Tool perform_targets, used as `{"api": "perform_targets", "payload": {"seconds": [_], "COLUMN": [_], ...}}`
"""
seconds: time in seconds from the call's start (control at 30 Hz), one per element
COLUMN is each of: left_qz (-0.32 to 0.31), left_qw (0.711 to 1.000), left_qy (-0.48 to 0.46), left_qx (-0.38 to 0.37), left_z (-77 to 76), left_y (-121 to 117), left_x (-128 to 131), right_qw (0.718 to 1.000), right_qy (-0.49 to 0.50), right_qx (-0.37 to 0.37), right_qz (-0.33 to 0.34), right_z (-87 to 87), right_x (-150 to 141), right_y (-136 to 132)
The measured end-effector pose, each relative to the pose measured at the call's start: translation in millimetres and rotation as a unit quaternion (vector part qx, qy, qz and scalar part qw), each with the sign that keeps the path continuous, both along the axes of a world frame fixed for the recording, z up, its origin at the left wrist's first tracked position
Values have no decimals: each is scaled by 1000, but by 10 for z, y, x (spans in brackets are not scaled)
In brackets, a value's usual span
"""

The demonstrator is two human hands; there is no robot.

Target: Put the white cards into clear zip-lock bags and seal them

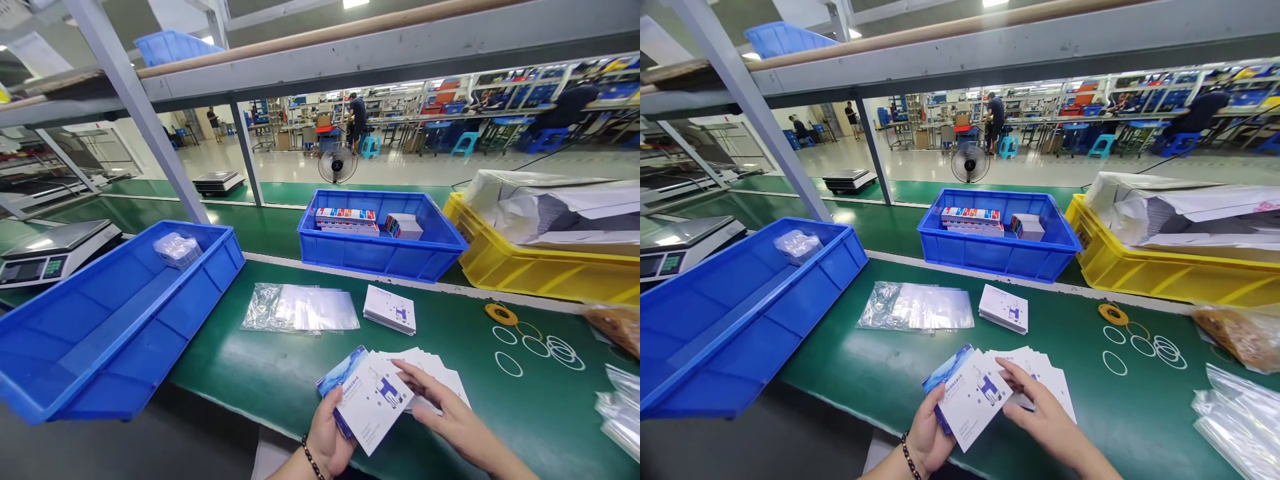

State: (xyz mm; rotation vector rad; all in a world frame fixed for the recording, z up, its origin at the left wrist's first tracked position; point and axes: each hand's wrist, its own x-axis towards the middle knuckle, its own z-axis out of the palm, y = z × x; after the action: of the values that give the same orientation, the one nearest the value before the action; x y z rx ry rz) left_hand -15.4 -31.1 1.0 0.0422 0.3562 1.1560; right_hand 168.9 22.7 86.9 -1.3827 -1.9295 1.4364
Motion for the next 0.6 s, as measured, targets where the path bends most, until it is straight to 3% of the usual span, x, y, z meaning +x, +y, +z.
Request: {"api": "perform_targets", "payload": {"seconds": [0.13, 0.3, 0.5, 0.6], "left_qz": [-2, 12, 63, 68], "left_qw": [1000, 998, 987, 983], "left_qy": [3, 6, 93, 119], "left_qx": [11, -56, -116, -118], "left_z": [13, 165, 448, 539], "left_y": [-11, 7, 84, 139], "left_x": [30, -50, -270, -325], "right_qw": [982, 958, 915, 927], "right_qy": [72, 122, 149, 31], "right_qx": [-81, -119, -100, -37], "right_qz": [-156, -230, -362, -372], "right_z": [-80, -6, 20, -52], "right_x": [-132, 9, 324, 393], "right_y": [-127, -110, 38, 69]}}
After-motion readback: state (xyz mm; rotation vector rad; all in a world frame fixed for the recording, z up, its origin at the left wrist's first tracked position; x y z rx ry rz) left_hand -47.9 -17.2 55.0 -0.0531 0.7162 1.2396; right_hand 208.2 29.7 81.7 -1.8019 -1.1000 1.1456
